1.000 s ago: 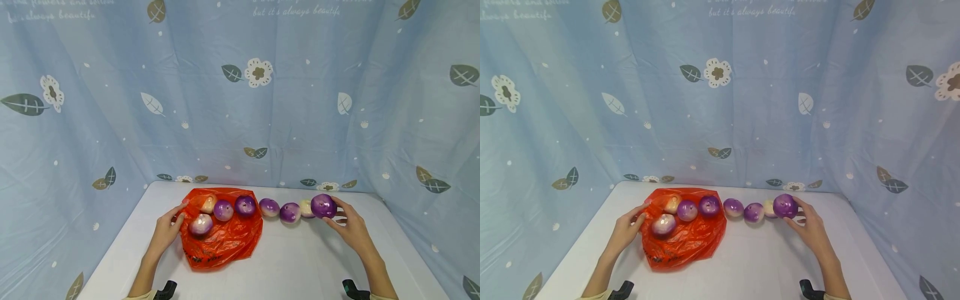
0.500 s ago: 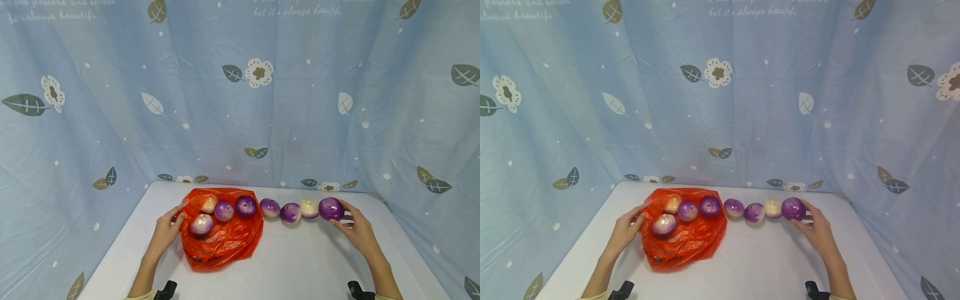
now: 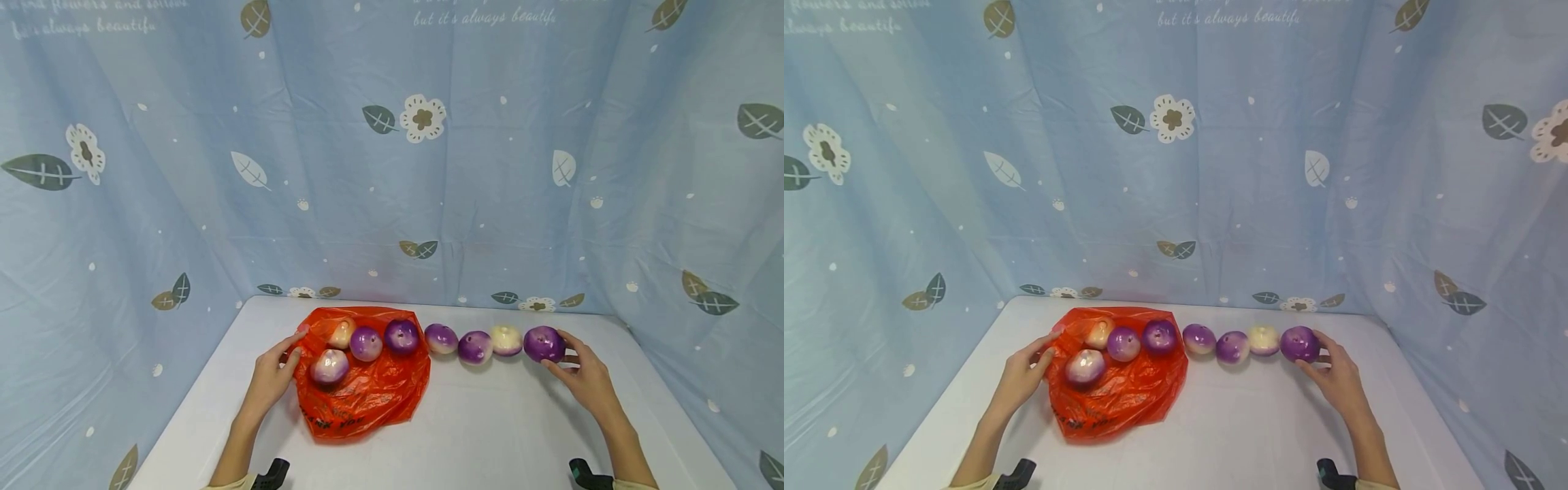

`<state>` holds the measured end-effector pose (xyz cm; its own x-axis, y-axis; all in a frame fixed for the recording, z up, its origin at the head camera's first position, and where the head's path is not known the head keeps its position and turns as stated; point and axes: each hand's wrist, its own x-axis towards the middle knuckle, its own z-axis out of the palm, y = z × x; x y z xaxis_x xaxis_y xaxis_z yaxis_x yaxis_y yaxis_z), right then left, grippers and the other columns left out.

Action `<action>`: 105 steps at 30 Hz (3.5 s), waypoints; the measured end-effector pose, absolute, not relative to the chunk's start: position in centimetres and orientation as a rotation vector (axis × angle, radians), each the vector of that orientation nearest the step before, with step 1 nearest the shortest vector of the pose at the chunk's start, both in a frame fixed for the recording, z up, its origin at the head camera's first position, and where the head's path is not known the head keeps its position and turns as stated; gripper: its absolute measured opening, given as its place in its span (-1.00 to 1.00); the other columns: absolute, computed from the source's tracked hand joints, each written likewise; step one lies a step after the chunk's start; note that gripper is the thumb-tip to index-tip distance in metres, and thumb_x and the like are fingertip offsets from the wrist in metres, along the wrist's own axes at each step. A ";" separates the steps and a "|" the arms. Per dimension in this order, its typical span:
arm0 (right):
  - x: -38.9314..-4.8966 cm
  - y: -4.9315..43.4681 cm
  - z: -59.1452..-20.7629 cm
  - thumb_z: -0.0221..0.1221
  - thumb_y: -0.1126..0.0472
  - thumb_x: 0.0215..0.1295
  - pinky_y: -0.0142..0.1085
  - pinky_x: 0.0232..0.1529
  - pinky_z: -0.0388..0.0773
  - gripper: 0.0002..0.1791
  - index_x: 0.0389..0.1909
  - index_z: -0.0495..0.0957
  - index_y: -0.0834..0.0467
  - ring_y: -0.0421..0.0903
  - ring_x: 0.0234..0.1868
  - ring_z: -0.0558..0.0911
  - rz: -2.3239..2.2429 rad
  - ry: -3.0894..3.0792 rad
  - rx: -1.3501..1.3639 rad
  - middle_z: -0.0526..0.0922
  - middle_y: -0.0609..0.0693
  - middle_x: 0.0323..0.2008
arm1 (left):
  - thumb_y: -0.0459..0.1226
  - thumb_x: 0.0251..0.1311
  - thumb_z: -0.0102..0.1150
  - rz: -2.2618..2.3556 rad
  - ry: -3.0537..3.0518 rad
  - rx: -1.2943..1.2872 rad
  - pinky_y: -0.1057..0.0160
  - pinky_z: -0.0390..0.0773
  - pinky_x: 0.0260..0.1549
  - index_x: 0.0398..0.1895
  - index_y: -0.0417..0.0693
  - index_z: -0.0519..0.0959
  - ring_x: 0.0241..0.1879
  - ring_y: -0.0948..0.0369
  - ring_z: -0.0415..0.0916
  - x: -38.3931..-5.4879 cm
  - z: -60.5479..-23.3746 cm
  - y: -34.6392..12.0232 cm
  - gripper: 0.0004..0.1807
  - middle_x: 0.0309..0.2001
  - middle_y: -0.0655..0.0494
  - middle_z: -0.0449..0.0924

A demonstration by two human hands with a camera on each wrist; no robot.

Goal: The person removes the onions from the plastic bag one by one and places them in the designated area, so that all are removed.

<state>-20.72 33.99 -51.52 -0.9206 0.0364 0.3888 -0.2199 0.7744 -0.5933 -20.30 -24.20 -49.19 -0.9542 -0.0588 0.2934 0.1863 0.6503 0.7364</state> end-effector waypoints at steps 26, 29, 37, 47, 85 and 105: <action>-21.2 34.4 -53.4 0.38 0.09 0.17 0.03 -0.21 0.67 -0.18 0.37 0.25 0.30 0.32 -0.12 0.67 0.930 -2.651 0.082 0.51 0.44 0.07 | -0.38 0.35 0.08 -1.208 -2.570 -0.125 0.44 0.55 -0.48 0.23 -0.12 0.53 -0.30 0.13 0.46 -20.5 -49.4 -24.2 -0.61 0.13 -0.20 0.60; -21.3 34.4 -53.6 0.38 0.10 0.17 0.04 -0.20 0.66 -0.19 0.37 0.25 0.30 0.30 -0.12 0.67 0.933 -2.651 0.090 0.51 0.44 0.07 | -0.38 0.34 0.08 -1.210 -2.571 -0.119 0.44 0.55 -0.48 0.24 -0.11 0.53 -0.30 0.12 0.45 -20.6 -49.5 -24.1 -0.60 0.14 -0.19 0.60; -21.7 34.5 -53.8 0.36 0.05 0.20 0.05 -0.17 0.65 -0.17 0.38 0.23 0.29 0.30 -0.09 0.67 0.932 -2.672 0.081 0.50 0.43 0.09 | -0.37 0.34 0.09 -1.182 -2.570 -0.125 0.43 0.53 -0.50 0.23 -0.12 0.54 -0.31 0.13 0.43 -20.8 -49.5 -24.2 -0.60 0.10 -0.19 0.62; -22.0 34.4 -53.7 0.31 0.00 0.24 0.07 -0.11 0.64 -0.15 0.41 0.19 0.29 0.32 -0.03 0.64 0.936 -2.707 0.046 0.46 0.43 0.13 | -0.37 0.35 0.09 -1.227 -2.579 -0.118 0.44 0.55 -0.48 0.25 -0.10 0.52 -0.29 0.11 0.44 -20.7 -49.4 -24.2 -0.59 0.15 -0.19 0.59; -21.2 34.3 -52.6 0.33 0.14 0.22 0.14 -0.17 0.64 -0.25 0.36 0.27 0.29 0.36 -0.06 0.64 0.868 -2.675 0.045 0.43 0.45 0.12 | -0.35 0.36 0.07 -1.225 -2.602 -0.112 0.46 0.58 -0.40 0.28 -0.04 0.50 -0.21 0.07 0.49 -20.4 -49.3 -24.1 -0.58 0.23 -0.14 0.55; -20.9 33.8 -50.7 0.34 0.10 0.22 -0.02 -0.32 0.68 -0.28 0.34 0.31 0.26 0.36 -0.10 0.64 0.843 -2.616 0.097 0.43 0.41 0.09 | -0.36 0.36 0.07 -1.238 -2.583 -0.126 0.44 0.58 -0.45 0.26 -0.08 0.52 -0.26 0.11 0.47 -20.3 -49.5 -23.9 -0.59 0.19 -0.17 0.57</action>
<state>-20.92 33.76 -50.73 -0.9221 0.0527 0.3833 -0.1811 0.8166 -0.5480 -20.28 -23.93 -49.48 -0.9587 -0.0396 0.2817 0.1948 0.6302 0.7516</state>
